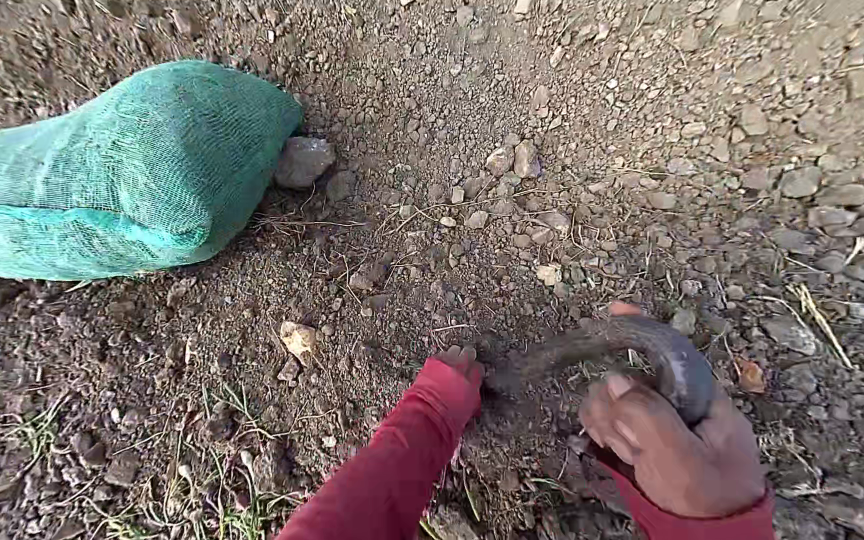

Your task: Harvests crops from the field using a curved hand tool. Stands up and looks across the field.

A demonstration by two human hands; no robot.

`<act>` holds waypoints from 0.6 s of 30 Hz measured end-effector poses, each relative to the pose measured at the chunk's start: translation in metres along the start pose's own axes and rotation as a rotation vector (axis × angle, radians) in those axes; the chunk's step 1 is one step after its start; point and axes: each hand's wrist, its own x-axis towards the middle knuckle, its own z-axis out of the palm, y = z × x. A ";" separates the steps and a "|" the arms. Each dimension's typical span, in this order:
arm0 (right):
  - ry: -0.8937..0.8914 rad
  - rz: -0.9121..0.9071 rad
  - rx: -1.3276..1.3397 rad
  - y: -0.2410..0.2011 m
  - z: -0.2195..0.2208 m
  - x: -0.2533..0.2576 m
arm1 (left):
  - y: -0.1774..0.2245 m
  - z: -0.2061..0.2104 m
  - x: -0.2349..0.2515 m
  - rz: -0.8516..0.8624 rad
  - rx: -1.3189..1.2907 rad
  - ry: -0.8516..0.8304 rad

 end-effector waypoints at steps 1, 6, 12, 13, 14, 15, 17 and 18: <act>-0.032 -0.048 0.027 -0.006 -0.006 0.017 | -0.003 0.000 -0.006 -0.047 -0.172 0.280; 0.085 0.049 -0.190 0.073 0.012 0.053 | -0.010 -0.100 0.028 -0.292 -0.332 0.242; -0.011 -0.091 -0.026 0.029 0.005 0.090 | -0.052 -0.068 0.034 -0.174 -0.245 0.214; -0.008 -0.114 -0.020 0.036 0.012 0.102 | -0.037 -0.075 0.028 -0.206 -0.114 0.079; 0.004 -0.094 -0.037 0.049 0.019 0.108 | -0.023 -0.079 0.028 -0.228 -0.013 -0.043; 0.015 -0.051 -0.077 0.062 0.025 0.110 | -0.015 -0.081 0.031 -0.246 0.048 -0.129; 0.020 0.026 -0.166 0.073 0.025 0.102 | -0.017 -0.071 0.037 -0.214 0.059 -0.118; 0.019 0.002 -0.184 0.066 0.019 0.100 | -0.025 -0.060 0.037 -0.156 0.043 -0.025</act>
